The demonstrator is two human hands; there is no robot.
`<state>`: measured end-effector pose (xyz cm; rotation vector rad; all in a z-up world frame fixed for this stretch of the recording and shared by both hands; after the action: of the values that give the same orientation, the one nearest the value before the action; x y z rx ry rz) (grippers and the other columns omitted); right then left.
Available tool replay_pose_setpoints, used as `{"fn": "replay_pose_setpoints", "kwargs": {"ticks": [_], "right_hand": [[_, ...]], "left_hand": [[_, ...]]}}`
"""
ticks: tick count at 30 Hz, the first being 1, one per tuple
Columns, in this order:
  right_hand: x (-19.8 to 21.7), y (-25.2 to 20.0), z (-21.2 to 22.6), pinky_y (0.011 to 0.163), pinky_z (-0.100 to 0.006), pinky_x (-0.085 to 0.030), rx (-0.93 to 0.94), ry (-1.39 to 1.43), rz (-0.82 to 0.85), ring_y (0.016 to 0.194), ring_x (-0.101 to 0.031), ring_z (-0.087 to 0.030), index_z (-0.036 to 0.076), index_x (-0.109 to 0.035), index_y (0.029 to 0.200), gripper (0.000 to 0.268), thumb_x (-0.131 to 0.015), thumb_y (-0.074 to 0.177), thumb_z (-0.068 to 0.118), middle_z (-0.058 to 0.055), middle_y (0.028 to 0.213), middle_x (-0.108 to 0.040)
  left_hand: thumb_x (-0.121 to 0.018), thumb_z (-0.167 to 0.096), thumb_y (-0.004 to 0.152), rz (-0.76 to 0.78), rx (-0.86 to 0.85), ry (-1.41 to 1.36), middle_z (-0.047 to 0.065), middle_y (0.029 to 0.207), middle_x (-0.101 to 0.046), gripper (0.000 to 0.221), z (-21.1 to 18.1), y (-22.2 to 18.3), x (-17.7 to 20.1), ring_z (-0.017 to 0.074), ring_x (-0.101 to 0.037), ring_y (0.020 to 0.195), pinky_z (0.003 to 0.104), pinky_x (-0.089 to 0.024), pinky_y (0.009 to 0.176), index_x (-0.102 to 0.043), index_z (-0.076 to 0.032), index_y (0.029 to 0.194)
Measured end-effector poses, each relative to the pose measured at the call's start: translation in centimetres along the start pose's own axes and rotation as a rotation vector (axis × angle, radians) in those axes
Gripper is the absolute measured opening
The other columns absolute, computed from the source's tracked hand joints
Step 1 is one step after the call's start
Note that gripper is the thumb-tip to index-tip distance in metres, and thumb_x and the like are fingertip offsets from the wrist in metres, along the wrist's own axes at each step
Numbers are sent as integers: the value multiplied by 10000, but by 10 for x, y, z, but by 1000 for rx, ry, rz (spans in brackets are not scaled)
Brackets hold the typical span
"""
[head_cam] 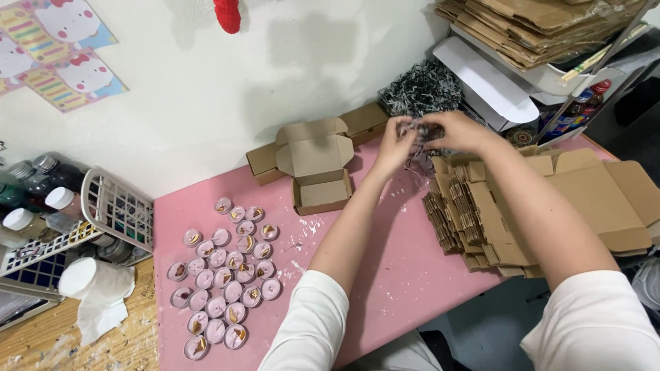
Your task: Folding cardboard boxes, placing paper filling material inside, and packing candle tins into plastic sleeves and boxes.
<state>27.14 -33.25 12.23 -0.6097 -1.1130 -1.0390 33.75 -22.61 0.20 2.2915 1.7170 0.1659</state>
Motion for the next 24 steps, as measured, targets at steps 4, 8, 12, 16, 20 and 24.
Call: {"fn": "replay_pose_setpoints", "kwargs": {"ticks": [4,8,12,16,20,24], "right_hand": [[-14,18,-38,951,-362,-576,-58,24,-89,988,-757,-211,126,-762,1200,357,-809,846,131,-79,1107,-780],[-3,19,-38,952,-355,-571,-54,377,-157,1018,-733,-223,65,-774,1103,296,-817,817,127,-103,1038,-784],[18,11,0,961,-378,-557,98,332,-186,1055,-700,-229,74,-724,1124,394,-874,786,211,-121,1097,-744],[17,4,21,949,-515,-457,243,45,-120,1155,-563,-352,62,-659,1408,865,-996,630,231,-233,1328,-594],[-31,19,-36,908,-418,-549,-37,2,73,967,-711,-284,135,-768,1111,397,-879,751,260,-107,1070,-757],[-20,29,-78,868,-449,-584,-160,-3,-75,908,-750,-304,144,-798,1061,237,-799,830,196,-122,1002,-781]], "left_hand": [[-782,-262,938,-47,59,240,207,1349,-501,727,-52,-27,1,326,-516,1286,460,-506,1028,-346,-17,1466],[-891,-250,662,-3,-196,469,274,1297,-501,1004,-102,-44,-6,366,-526,1202,469,-501,973,-320,-11,1452],[-705,-144,930,-45,-30,485,155,990,-785,274,-63,-36,2,227,-748,894,389,-575,826,-717,-47,1186],[-643,-64,931,0,160,356,100,807,-760,182,-39,-34,8,201,-696,658,383,-558,641,-744,-32,1079],[-666,-73,964,-115,-124,188,86,894,-789,158,-39,-30,26,140,-689,742,300,-545,664,-743,-17,1089],[-557,-99,1040,-136,36,-160,109,919,-780,154,-39,-40,62,154,-754,776,270,-519,605,-656,-20,1128]]}}
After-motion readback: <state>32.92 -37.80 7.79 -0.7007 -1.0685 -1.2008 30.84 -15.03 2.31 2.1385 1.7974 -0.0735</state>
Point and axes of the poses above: each hand's wrist, its own y-axis towards the middle knuckle, its own x-axis out of the back of the hand, z = x × y, the point moved 9 cm from there along y, towards the middle knuckle
